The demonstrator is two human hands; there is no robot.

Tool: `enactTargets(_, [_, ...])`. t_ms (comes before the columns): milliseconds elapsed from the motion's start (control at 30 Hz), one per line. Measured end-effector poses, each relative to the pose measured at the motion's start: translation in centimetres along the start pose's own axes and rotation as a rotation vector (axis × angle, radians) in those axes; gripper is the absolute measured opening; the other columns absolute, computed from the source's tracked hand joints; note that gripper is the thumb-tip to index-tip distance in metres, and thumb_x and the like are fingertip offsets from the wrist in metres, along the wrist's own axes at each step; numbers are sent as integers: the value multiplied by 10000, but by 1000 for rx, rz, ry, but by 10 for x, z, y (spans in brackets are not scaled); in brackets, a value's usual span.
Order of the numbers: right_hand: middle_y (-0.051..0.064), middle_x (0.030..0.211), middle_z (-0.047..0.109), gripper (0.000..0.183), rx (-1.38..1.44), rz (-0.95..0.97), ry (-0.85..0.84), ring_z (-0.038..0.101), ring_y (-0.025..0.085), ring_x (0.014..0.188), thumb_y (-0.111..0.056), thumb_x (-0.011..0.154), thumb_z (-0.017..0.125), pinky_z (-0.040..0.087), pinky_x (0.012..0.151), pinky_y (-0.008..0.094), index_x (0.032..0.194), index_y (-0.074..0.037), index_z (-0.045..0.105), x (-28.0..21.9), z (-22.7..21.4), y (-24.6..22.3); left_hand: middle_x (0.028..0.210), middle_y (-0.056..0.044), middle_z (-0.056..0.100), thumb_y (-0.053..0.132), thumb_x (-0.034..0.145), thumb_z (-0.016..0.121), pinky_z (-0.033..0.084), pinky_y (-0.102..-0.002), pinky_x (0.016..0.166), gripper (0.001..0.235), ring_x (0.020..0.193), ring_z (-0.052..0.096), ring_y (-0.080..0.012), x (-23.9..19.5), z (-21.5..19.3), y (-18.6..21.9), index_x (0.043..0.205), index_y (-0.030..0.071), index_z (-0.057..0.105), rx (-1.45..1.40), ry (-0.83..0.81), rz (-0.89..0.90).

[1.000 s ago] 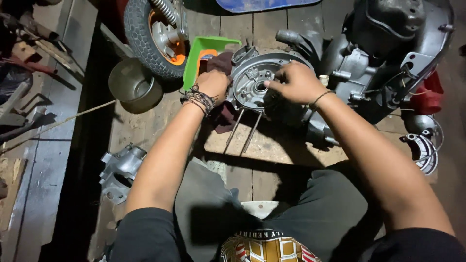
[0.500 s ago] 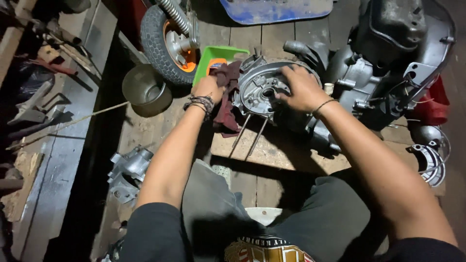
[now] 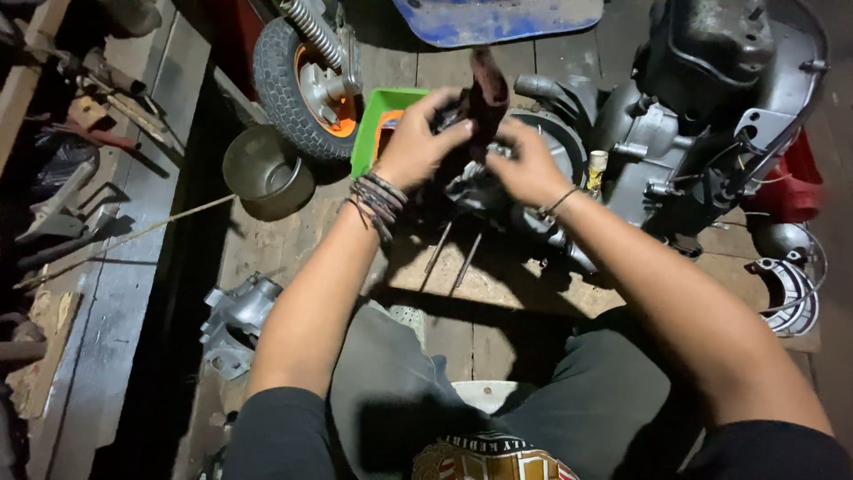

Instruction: Cleaning the internal casing of a motorcycle engine and installing internal components

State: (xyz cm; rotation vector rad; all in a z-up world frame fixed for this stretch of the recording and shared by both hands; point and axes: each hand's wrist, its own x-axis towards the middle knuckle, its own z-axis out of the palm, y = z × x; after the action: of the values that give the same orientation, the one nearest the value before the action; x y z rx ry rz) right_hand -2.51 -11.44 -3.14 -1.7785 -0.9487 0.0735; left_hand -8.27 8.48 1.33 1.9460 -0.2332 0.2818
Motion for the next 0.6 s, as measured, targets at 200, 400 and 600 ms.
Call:
enactTargets(200, [-117, 732, 418, 431, 171, 206, 282, 361, 37, 715, -331, 1124, 594, 254, 671, 231, 722, -198, 514, 7, -29, 36, 1204, -73, 718, 376, 844, 783, 473, -381, 967, 338, 1124, 656, -251, -16, -12, -30, 1113, 175, 744, 429, -296, -245])
enactTargets(400, [-37, 652, 384, 562, -244, 320, 348, 357, 115, 674, -365, 1114, 661, 298, 644, 324, 641, -131, 469, 8, -55, 46, 1057, -91, 760, 262, 929, 699, 472, -400, 909, 224, 1009, 696, -271, -7, -24, -49, 1035, 79, 774, 334, -146, -12])
enactTargets(600, [169, 1154, 671, 299, -423, 265, 351, 645, 354, 1034, -294, 908, 809, 499, 866, 467, 1103, -73, 760, 7, -64, 58, 1219, -88, 739, 308, 994, 581, 410, -555, 986, 292, 1145, 631, -328, -8, -36, 1, 1161, 165, 774, 578, 79, -7])
